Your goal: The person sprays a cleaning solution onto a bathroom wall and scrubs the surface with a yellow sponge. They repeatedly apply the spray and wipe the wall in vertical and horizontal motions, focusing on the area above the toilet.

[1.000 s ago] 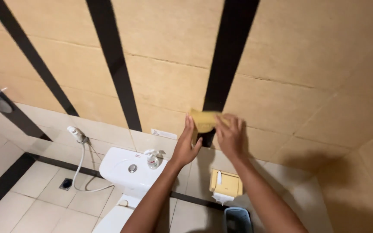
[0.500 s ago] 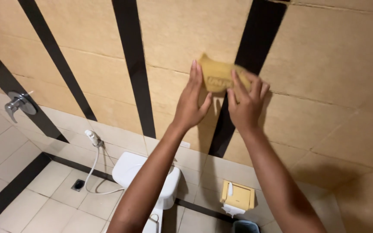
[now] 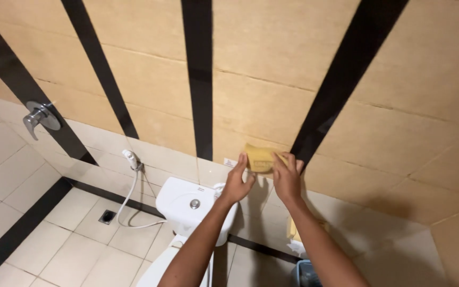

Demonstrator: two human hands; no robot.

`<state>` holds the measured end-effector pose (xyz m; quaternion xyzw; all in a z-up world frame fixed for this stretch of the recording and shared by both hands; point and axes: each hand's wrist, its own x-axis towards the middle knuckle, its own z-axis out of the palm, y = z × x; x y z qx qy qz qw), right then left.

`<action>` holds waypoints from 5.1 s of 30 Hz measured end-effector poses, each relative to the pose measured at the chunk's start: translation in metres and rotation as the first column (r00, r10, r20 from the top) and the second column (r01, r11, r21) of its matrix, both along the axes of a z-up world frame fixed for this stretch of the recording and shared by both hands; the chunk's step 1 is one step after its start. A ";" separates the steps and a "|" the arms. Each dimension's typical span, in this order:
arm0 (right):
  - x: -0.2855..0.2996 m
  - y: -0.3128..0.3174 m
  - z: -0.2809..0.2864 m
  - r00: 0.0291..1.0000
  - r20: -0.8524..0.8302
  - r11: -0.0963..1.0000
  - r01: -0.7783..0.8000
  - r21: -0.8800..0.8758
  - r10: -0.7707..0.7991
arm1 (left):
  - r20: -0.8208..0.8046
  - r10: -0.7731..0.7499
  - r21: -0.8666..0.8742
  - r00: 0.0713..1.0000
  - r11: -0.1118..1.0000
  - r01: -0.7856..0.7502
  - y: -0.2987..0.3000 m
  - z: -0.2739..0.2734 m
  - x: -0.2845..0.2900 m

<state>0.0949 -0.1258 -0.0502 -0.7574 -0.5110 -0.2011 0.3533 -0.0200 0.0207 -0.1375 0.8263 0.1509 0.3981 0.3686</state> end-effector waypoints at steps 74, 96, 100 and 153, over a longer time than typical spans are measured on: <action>-0.037 0.071 -0.028 0.995 -0.047 0.985 0.096 0.142 -0.090 | -0.136 -0.001 0.056 0.991 0.998 0.009 0.057 0.051 -0.050; -0.099 0.185 0.182 0.974 0.180 0.899 0.046 0.435 -0.137 | 0.221 -0.199 0.338 0.955 0.934 0.117 0.172 0.267 -0.113; -0.100 0.187 0.105 0.976 0.188 0.935 0.035 0.353 -0.107 | 0.161 -0.114 0.336 0.980 0.940 0.055 0.173 0.194 -0.124; -0.138 0.236 0.023 0.969 0.246 0.990 -0.011 0.144 -0.025 | -0.116 0.107 0.268 0.987 0.961 -0.073 0.237 0.072 -0.179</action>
